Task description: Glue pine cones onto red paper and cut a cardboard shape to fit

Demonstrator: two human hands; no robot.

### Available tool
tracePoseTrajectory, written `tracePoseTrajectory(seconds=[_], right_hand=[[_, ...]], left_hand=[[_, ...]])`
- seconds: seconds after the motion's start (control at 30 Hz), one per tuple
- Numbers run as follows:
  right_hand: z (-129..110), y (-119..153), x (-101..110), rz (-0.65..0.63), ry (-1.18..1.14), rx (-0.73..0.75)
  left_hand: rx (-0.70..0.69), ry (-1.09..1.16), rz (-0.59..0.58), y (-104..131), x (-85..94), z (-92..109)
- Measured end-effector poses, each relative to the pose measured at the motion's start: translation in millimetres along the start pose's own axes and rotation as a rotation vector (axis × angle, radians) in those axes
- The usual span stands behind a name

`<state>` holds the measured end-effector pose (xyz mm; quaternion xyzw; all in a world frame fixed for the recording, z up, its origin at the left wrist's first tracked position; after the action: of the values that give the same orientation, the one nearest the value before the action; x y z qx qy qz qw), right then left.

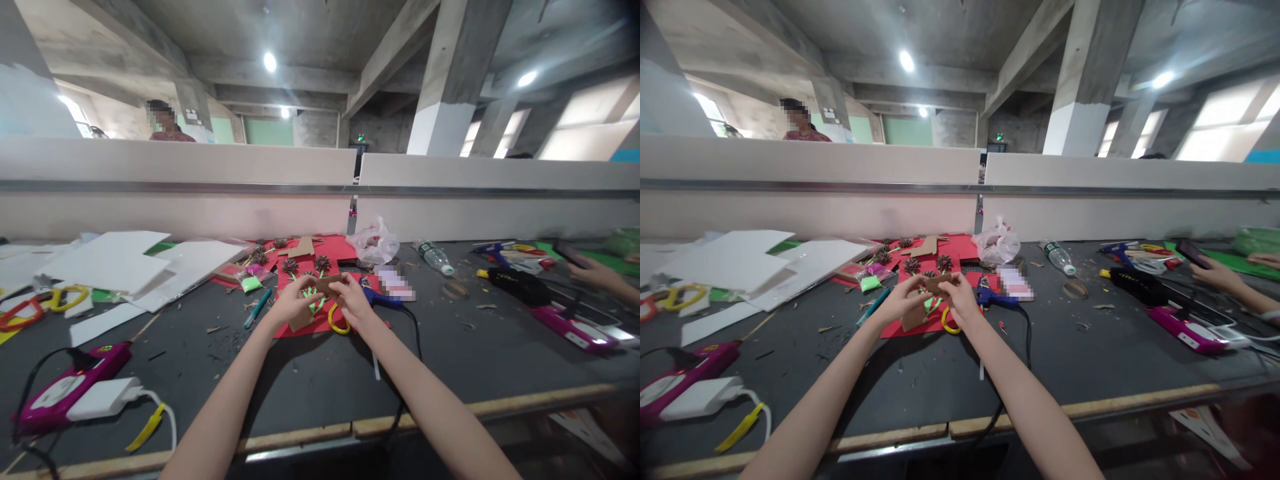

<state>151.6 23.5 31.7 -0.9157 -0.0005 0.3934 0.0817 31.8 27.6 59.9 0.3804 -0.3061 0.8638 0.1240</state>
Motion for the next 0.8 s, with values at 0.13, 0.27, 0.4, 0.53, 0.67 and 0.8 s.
tracePoseTrajectory(seconds=[0.13, 0.27, 0.4, 0.53, 0.67, 0.8], right_hand=[[5.2, -0.3, 1.0, -0.002, 0.076, -0.017], [-5.2, -1.3, 2.0, -0.02, 0.335, 0.123], [-16.2, 3.3, -7.4, -0.1, 0.697, 0.266], [-18.3, 11.6, -17.4, -0.151, 0.885, 0.339], [-17.3, 17.5, -24.4, -0.165, 1.016, 0.404], [-14.5, 19.4, -26.4, -0.171, 1.053, 0.433]], left_hand=[[0.074, 0.307, -0.069, 0.2, -14.3, 0.6], [0.083, 0.338, -0.065, 0.4, -17.3, 0.3], [0.044, 0.296, -0.026, -0.1, -13.4, -2.3], [0.027, 0.143, -0.016, 0.2, -11.5, -4.6], [0.018, 0.022, -0.011, 0.7, -10.3, -4.2], [-0.006, -0.006, -0.009, 0.8, -10.3, -3.3]])
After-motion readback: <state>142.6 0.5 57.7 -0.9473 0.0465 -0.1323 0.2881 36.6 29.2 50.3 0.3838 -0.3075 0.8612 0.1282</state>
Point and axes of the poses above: each hand's wrist, its own y-axis away from the middle knuckle, its own x-axis out of the back of the hand, z = x × y, the point moved 8 cm from there along -y, towards the middle knuckle, and after that the axes turned 15 degrees about -y, right-handed, at the moved point
